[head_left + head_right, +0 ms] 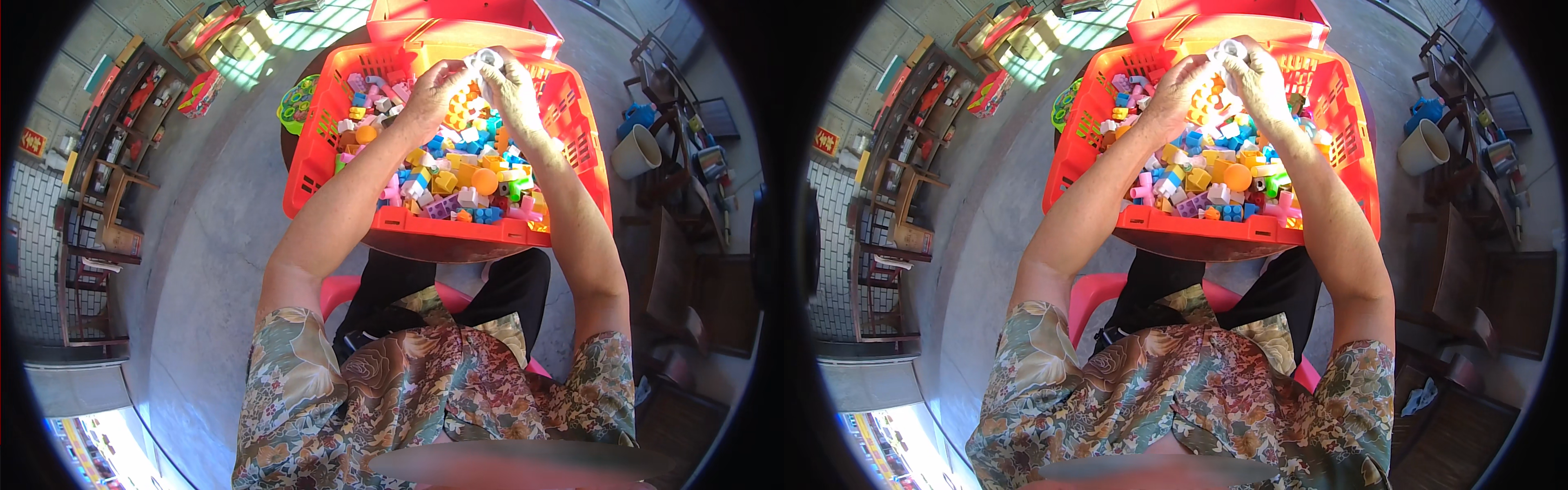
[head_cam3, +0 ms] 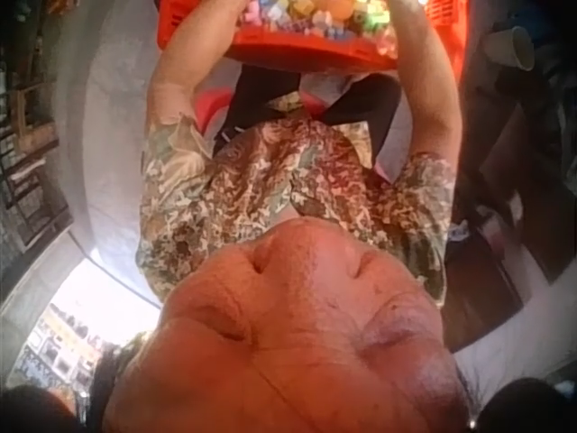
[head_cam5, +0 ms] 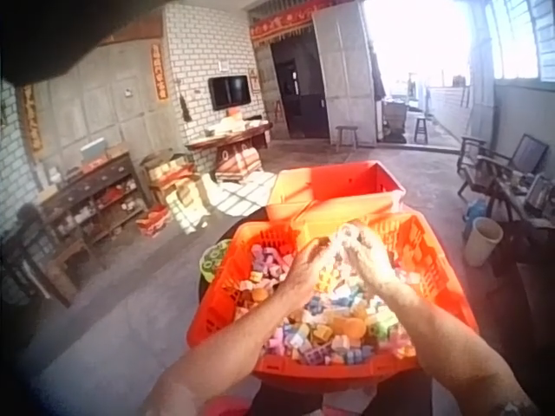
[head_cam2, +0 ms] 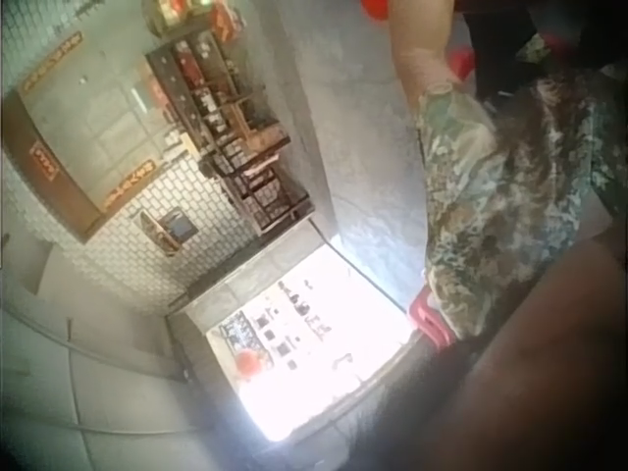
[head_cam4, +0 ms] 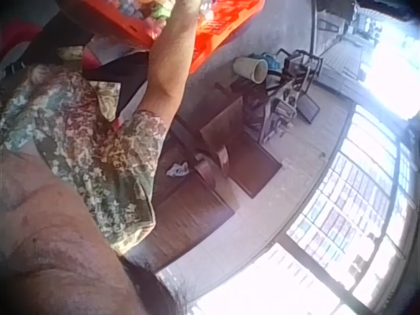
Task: Sorting and manipulating colorful plastic interlocking blocks inside a large red crate.
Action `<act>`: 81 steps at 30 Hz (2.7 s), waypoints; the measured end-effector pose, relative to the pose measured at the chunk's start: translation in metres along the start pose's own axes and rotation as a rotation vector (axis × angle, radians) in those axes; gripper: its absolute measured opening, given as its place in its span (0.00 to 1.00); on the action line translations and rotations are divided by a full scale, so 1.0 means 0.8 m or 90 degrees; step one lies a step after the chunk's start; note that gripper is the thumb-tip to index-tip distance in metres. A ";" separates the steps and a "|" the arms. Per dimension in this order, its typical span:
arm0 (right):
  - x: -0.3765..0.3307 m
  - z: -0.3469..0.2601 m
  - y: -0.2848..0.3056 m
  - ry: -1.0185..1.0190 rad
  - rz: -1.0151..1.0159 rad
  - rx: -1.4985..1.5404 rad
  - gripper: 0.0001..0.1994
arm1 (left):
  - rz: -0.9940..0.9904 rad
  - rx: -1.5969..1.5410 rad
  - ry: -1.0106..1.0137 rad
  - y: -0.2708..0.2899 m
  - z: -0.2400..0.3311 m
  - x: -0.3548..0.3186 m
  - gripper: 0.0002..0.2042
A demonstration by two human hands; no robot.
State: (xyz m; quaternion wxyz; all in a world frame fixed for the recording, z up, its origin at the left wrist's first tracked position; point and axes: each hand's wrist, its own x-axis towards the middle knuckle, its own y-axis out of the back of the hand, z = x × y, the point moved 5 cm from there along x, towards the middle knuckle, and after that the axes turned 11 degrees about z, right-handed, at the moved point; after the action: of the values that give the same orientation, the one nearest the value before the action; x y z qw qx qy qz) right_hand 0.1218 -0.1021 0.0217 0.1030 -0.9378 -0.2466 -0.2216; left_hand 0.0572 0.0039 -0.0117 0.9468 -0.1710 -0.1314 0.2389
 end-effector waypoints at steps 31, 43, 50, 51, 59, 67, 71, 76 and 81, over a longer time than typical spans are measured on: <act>-0.027 -0.025 -0.041 0.250 -0.128 -0.282 0.09 | 0.220 -0.316 0.112 0.053 -0.009 0.033 0.08; -0.030 -0.043 -0.047 0.278 -0.125 -0.384 0.13 | 0.170 -0.187 0.131 0.023 0.004 0.003 0.12; -0.004 0.003 -0.001 0.084 -0.053 -0.097 0.09 | 0.198 -0.115 0.093 0.026 -0.015 0.032 0.12; -0.006 -0.005 -0.018 0.021 -0.094 -0.139 0.11 | 0.233 -0.144 0.084 0.054 -0.022 0.043 0.12; -0.021 -0.021 -0.028 0.283 -0.043 -0.258 0.14 | 0.221 -0.218 0.200 0.039 -0.008 0.016 0.13; -0.003 -0.001 -0.004 0.015 0.008 -0.054 0.09 | 0.115 -0.052 0.139 0.002 0.004 0.000 0.14; 0.004 0.004 0.001 0.106 -0.034 -0.149 0.08 | 0.086 0.229 0.024 0.003 0.000 -0.003 0.13; 0.005 0.015 -0.012 -0.018 -0.058 -0.178 0.07 | 0.004 0.511 -0.261 0.023 -0.003 0.011 0.26; 0.008 0.008 0.014 -0.106 0.000 -0.209 0.05 | -0.005 0.654 -0.332 -0.012 0.016 -0.011 0.34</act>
State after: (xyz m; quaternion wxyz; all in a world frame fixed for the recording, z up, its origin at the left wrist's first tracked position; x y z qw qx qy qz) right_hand 0.1347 -0.1068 0.0178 -0.0723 -0.9572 -0.2147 -0.1803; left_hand 0.0492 -0.0051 0.0025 0.8456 0.3755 -0.2282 0.3031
